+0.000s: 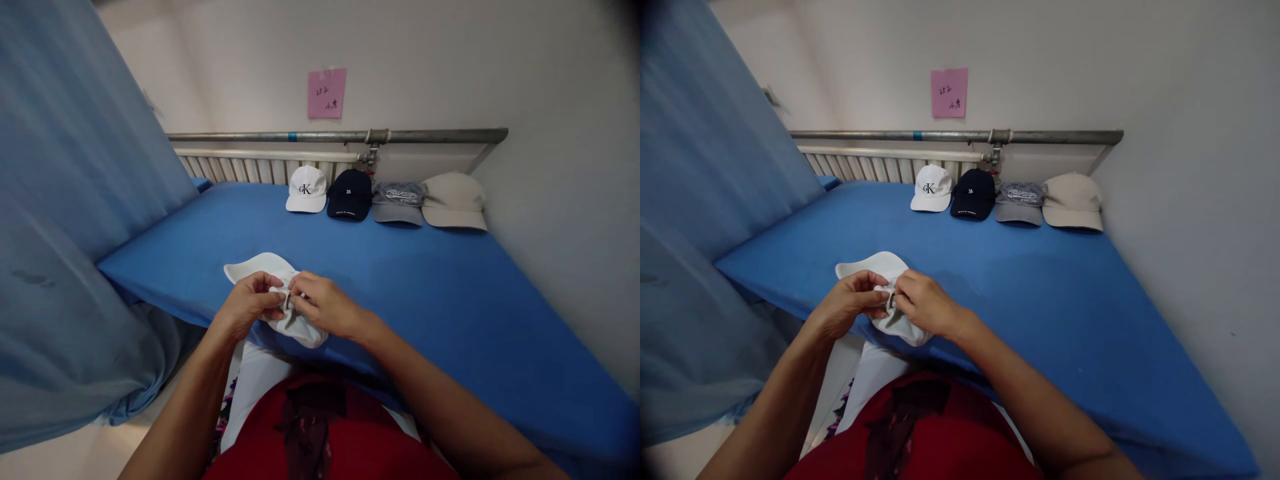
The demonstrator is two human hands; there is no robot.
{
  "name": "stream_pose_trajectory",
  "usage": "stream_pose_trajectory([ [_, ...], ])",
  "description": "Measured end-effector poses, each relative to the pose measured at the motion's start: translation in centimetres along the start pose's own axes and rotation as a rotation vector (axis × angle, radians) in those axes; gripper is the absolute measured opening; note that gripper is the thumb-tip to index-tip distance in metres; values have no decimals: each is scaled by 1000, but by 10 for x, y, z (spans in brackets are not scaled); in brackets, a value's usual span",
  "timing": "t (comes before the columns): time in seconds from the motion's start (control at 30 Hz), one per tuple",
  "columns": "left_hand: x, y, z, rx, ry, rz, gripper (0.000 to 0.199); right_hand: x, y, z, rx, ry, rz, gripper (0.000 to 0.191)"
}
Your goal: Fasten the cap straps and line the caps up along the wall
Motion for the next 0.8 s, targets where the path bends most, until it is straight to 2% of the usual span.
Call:
stream_pose_trajectory([
  [0.13,0,-1,-3,-19,-3,1,33,-8,-1,11,130,-277,25,12],
  [0.2,3,0,-2,-15,-12,-2,33,-10,-2,13,155,-278,-5,11],
  [0.27,7,2,-2,-10,-39,-9,34,-9,-3,9,89,-124,-63,12],
  [0.37,14,3,-2,-24,-95,-22,33,-7,-2,-8,-145,220,-117,4],
  [0.4,16,4,-2,-32,-112,-26,33,-7,-2,-15,-234,324,-108,3],
  [0.47,19,4,-4,-46,-147,-35,32,-8,-2,-25,-395,481,-49,17],
  [0.53,20,4,-5,-56,-178,-38,31,-7,-2,-30,-496,583,15,25],
  [0.67,20,5,-7,-64,-204,-1,30,-2,2,-27,-524,681,58,23],
  [0.8,23,4,-9,-78,-188,46,29,-2,3,-19,-517,622,93,11],
])
Point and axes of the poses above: each hand's wrist, its own y-axis towards the middle knuckle, its own x-axis out of the back of the hand, z = x × y, the point moved 5 cm from there along y, towards the middle knuckle, and after that the axes turned 10 degrees about -z, right-handed, at the moved point
